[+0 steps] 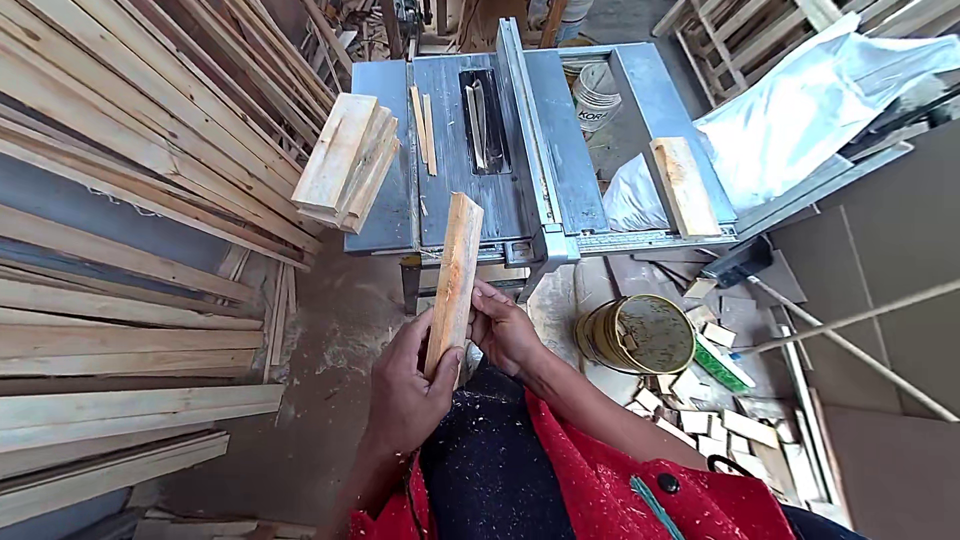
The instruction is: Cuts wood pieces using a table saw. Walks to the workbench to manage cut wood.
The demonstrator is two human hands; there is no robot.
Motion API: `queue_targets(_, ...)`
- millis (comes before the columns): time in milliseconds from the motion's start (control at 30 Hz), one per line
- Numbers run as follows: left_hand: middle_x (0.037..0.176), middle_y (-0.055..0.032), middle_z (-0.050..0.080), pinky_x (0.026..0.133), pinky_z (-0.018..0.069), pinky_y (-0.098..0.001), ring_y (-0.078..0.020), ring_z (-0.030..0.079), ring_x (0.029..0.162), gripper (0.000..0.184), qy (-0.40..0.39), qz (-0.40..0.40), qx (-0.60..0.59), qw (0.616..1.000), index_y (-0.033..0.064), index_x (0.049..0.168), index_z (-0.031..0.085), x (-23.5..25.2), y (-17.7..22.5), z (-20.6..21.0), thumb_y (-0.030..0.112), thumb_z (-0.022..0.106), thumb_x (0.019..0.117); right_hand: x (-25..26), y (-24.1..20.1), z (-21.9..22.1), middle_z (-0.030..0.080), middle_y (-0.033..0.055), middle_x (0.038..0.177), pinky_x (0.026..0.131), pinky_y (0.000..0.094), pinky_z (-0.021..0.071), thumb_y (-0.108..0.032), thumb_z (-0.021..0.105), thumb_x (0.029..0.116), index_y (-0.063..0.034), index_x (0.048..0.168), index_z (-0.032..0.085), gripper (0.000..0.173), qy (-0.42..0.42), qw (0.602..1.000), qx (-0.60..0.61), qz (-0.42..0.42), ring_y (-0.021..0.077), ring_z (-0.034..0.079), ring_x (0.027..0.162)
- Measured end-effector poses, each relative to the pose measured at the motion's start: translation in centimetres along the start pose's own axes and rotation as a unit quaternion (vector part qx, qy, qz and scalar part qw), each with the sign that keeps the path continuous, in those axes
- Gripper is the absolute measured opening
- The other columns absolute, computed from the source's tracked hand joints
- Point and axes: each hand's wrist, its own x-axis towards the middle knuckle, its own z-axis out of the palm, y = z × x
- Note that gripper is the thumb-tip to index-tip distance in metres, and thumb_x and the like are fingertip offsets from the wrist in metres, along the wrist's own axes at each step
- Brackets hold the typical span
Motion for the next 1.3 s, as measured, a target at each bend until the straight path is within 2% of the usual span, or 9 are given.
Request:
queue_targets(233, 0.109, -0.0001, 0.073, 0.072, 0.0647, -0.0303, -0.0099, 0.072, 0.086, 0.036, -0.063, 0.041, -0.05, 0.996, 0.0088, 0.128, 0.069, 0.3, -1.3, -1.2, 0.029, 0.068, 0.0981, 0.2, -0.3, 0.1, 0.072, 0.0106, 0.102, 0.082, 0.036, 0.0609, -0.026, 0.034, 0.1121, -0.0053, 0.126, 0.061, 0.037, 0.066, 0.979, -0.17, -0.096, 0.0171, 0.071, 0.091)
queue_targets(400, 0.131, -0.0103, 0.064, 0.099, 0.0537, -0.0424, -0.024, 0.061, 0.119, 0.036, 0.055, 0.136, 0.175, 0.974, 0.0067, 0.123, 0.071, 5.2, -0.4, -4.5, 0.031, 0.069, 0.0965, 2.9, -5.2, -2.0, 0.073, 0.0062, 0.101, 0.08, 0.0416, 0.0622, -0.027, 0.049, 0.108, -0.0121, 0.153, 0.043, 0.048, -0.072, 0.733, -0.645, -0.206, 0.0158, 0.072, 0.085)
queue_targets(500, 0.15, -0.0108, 0.052, 0.111, 0.0441, -0.0506, -0.0318, 0.049, 0.137, 0.062, -0.056, 0.125, 0.27, 0.953, 0.0097, 0.144, 0.057, 8.7, -0.4, -4.9, 0.048, 0.066, 0.0957, 4.6, -7.7, -1.1, 0.071, 0.0077, 0.097, 0.077, 0.049, 0.0607, -0.031, 0.054, 0.106, -0.0109, 0.152, 0.041, 0.052, -0.214, 0.621, -0.736, -0.163, 0.0225, 0.071, 0.082)
queue_targets(633, 0.111, -0.0025, 0.073, 0.088, 0.0597, -0.0488, -0.0184, 0.071, 0.098, 0.064, -0.274, 0.004, 0.17, 0.947, 0.0182, 0.15, 0.051, 11.7, -3.4, -2.7, 0.046, 0.07, 0.0956, 7.8, -9.8, 0.8, 0.068, 0.0035, 0.088, 0.073, 0.0491, 0.0586, -0.036, 0.056, 0.1051, -0.0139, 0.145, 0.047, 0.046, -0.324, 0.533, -0.775, -0.101, 0.0221, 0.068, 0.075)
queue_targets(800, 0.114, -0.0112, 0.073, 0.086, 0.0615, -0.0413, -0.0224, 0.072, 0.097, 0.037, -0.254, -0.22, -0.221, 0.915, 0.0097, 0.14, 0.061, 11.1, -7.0, 0.5, 0.018, 0.058, 0.1038, 10.6, -14.6, -0.4, 0.069, 0.0107, 0.115, 0.101, 0.0436, 0.0552, -0.018, 0.062, 0.1017, -0.004, 0.149, 0.046, 0.052, -0.217, 0.651, -0.694, -0.218, 0.0219, 0.067, 0.107)
queue_targets(933, 0.118, -0.0179, 0.07, 0.088, 0.0612, -0.0461, -0.0276, 0.071, 0.101, 0.037, -0.076, -0.336, -0.357, 0.868, 0.0055, 0.142, 0.057, 10.9, -9.2, 5.3, 0.016, 0.047, 0.1082, 7.3, -19.3, -3.7, 0.071, 0.0107, 0.109, 0.088, 0.04, 0.0614, -0.016, 0.056, 0.1037, 0.001, 0.136, 0.058, 0.037, -0.015, 0.773, -0.541, -0.331, 0.0177, 0.071, 0.094)
queue_targets(1100, 0.117, -0.0185, 0.07, 0.086, 0.0627, -0.0454, -0.0272, 0.073, 0.099, 0.036, 0.068, -0.321, -0.33, 0.885, 0.0017, 0.143, 0.054, 16.0, -9.0, 10.3, 0.011, 0.047, 0.1088, 2.1, -17.6, -12.2, 0.072, 0.0057, 0.097, 0.076, 0.0403, 0.064, -0.02, 0.057, 0.1025, -0.0057, 0.121, 0.066, 0.025, 0.168, 0.804, -0.488, -0.295, 0.0198, 0.072, 0.082)
queue_targets(1233, 0.142, -0.014, 0.059, 0.102, 0.0548, -0.0461, -0.0234, 0.064, 0.122, 0.052, 0.048, -0.239, -0.216, 0.945, 0.011, 0.157, 0.038, 21.5, -8.5, 12.5, 0.023, 0.051, 0.1079, 0.3, -12.8, -17.3, 0.073, 0.0086, 0.092, 0.076, 0.0423, 0.0633, -0.017, 0.061, 0.0999, -0.0043, 0.116, 0.069, 0.022, 0.204, 0.855, -0.432, -0.202, 0.0239, 0.072, 0.081)
queue_targets(1300, 0.14, -0.0173, 0.059, 0.09, 0.06, -0.05, -0.0274, 0.068, 0.113, 0.053, 0.053, -0.226, -0.174, 0.957, 0.0117, 0.157, 0.035, 25.6, -8.6, 13.9, 0.028, 0.049, 0.1091, 0.6, -11.3, -17.8, 0.072, 0.0061, 0.09, 0.076, 0.0375, 0.0613, -0.015, 0.059, 0.1013, -0.0012, 0.114, 0.068, 0.02, 0.203, 0.875, -0.402, -0.179, 0.0191, 0.07, 0.08)
